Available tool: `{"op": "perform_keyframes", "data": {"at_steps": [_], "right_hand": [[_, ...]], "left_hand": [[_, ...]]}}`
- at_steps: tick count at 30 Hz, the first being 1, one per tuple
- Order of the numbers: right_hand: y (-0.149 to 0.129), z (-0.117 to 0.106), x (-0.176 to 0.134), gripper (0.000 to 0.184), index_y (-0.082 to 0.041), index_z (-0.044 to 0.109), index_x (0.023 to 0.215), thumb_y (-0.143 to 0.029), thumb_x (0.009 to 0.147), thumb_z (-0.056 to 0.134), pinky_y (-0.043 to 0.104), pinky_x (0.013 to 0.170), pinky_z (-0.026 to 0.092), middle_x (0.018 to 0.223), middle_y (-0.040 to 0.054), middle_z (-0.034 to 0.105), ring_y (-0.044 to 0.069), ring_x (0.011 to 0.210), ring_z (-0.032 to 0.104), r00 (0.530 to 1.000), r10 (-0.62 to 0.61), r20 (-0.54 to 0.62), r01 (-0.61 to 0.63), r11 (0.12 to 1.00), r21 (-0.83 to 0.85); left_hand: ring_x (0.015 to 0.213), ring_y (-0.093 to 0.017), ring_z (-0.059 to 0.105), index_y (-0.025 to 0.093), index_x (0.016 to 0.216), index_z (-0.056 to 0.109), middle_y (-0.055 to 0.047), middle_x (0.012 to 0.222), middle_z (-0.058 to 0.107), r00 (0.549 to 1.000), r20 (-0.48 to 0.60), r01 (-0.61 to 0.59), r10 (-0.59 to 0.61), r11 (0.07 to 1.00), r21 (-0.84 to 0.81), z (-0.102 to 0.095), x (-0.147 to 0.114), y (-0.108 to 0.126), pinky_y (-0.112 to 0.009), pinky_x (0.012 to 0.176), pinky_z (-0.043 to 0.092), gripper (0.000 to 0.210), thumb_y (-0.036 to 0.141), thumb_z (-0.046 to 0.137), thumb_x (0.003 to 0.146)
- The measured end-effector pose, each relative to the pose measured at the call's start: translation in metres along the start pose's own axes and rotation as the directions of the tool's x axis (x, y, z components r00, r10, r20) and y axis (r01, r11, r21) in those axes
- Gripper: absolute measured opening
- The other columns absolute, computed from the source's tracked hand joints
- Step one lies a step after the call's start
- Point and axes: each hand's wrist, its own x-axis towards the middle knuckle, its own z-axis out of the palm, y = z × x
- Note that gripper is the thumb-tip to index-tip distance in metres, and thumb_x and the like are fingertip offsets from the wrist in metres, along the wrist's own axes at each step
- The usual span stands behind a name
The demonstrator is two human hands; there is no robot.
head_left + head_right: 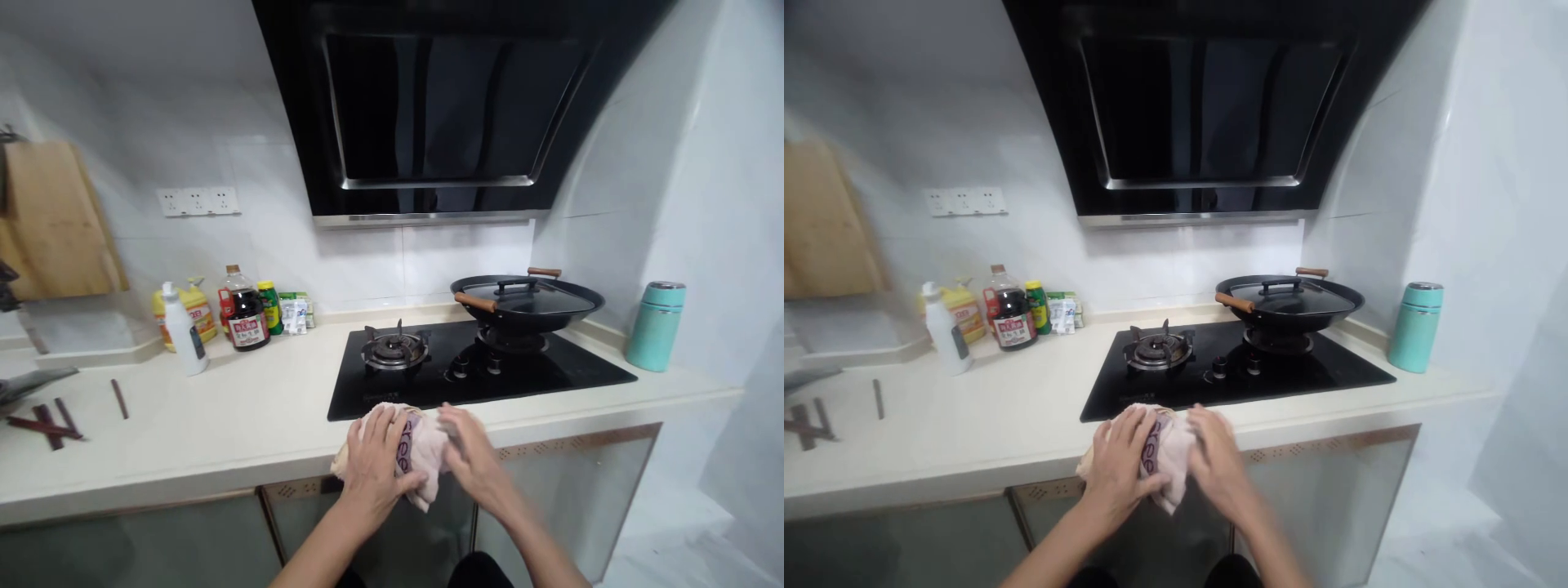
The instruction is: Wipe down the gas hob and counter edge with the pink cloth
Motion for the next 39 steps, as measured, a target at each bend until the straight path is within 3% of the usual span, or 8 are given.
{"op": "perform_keyframes", "data": {"at_steps": [3,6,10,17,24,33,36,39], "right_hand": [[0.036,0.001,-0.015,0.030,-0.023,0.061,0.118,-0.020,0.100,0.036,0.052,0.113,0.034,0.120,0.0086,0.070,0.026,0.122,0.060,0.969,0.070,-0.236,-0.121,0.970,-0.212],[0.048,0.011,-0.019,0.029,-0.022,0.065,0.114,-0.024,0.103,0.038,0.049,0.108,0.034,0.118,0.0087,0.071,0.027,0.119,0.060,0.961,0.071,-0.266,-0.168,0.918,-0.360],[0.047,0.017,-0.019,0.032,-0.021,0.068,0.108,-0.026,0.104,0.036,0.044,0.098,0.035,0.111,0.0084,0.072,0.026,0.108,0.062,0.933,0.082,-0.350,-0.215,0.908,-0.359],[0.068,0.000,-0.035,0.034,-0.021,0.065,0.121,-0.029,0.105,0.036,0.042,0.102,0.036,0.122,0.0077,0.072,0.025,0.119,0.062,0.979,-0.057,-0.195,-0.023,0.923,-0.384],[0.061,-0.006,-0.033,0.032,-0.019,0.065,0.123,-0.028,0.105,0.040,0.041,0.099,0.039,0.120,0.0079,0.073,0.025,0.117,0.064,0.971,-0.138,-0.197,0.041,0.901,-0.432],[0.060,-0.004,-0.032,0.031,-0.021,0.066,0.124,-0.029,0.105,0.042,0.040,0.100,0.038,0.123,0.0068,0.072,0.025,0.119,0.063,0.973,-0.100,-0.208,0.005,0.911,-0.412],[0.061,-0.002,-0.033,0.030,-0.021,0.065,0.124,-0.028,0.105,0.043,0.040,0.101,0.037,0.124,0.0068,0.072,0.025,0.120,0.063,0.973,-0.092,-0.212,-0.003,0.913,-0.407],[0.063,0.003,-0.034,0.031,-0.021,0.065,0.124,-0.028,0.104,0.042,0.041,0.100,0.037,0.123,0.0069,0.072,0.025,0.119,0.063,0.972,-0.080,-0.221,-0.018,0.912,-0.409]], "left_hand": [[0.143,-0.049,0.038,0.035,0.148,0.052,-0.017,0.152,0.052,0.997,-0.007,0.076,-0.076,0.995,0.067,0.010,0.004,0.015,-0.073,0.111,0.028,0.093,0.057,0.087,0.065],[0.139,-0.055,0.038,0.031,0.147,0.054,-0.021,0.145,0.055,0.992,0.019,0.124,-0.125,0.989,0.076,0.024,0.015,0.040,-0.077,0.105,0.031,0.094,0.052,0.089,0.062],[0.135,-0.053,0.043,0.027,0.145,0.055,-0.022,0.141,0.058,0.993,0.086,0.078,-0.085,0.993,0.085,0.047,0.034,0.072,-0.074,0.102,0.037,0.087,0.044,0.088,0.067],[0.134,-0.040,0.049,0.027,0.147,0.052,-0.015,0.142,0.059,0.992,-0.001,-0.126,0.128,0.976,0.178,0.054,0.026,0.065,-0.058,0.104,0.042,0.067,0.040,0.074,0.084],[0.136,-0.036,0.049,0.033,0.146,0.054,-0.013,0.140,0.061,0.987,0.006,-0.159,0.163,0.952,0.261,0.023,-0.013,0.004,-0.052,0.106,0.037,0.056,0.044,0.063,0.092],[0.129,-0.036,0.055,0.020,0.138,0.060,-0.017,0.135,0.064,0.987,-0.081,-0.083,0.139,0.871,0.485,-0.060,-0.097,-0.148,-0.047,0.107,0.036,0.069,0.062,0.069,0.084],[0.130,-0.039,0.053,0.019,0.135,0.062,-0.020,0.139,0.060,0.996,-0.065,-0.018,0.062,0.849,0.529,-0.089,-0.122,-0.186,-0.050,0.108,0.036,0.072,0.060,0.076,0.077],[0.133,-0.042,0.047,0.021,0.130,0.064,-0.019,0.143,0.057,0.989,-0.104,0.145,-0.105,0.814,0.562,-0.111,-0.140,-0.207,-0.056,0.111,0.033,0.072,0.058,0.082,0.071]]}}
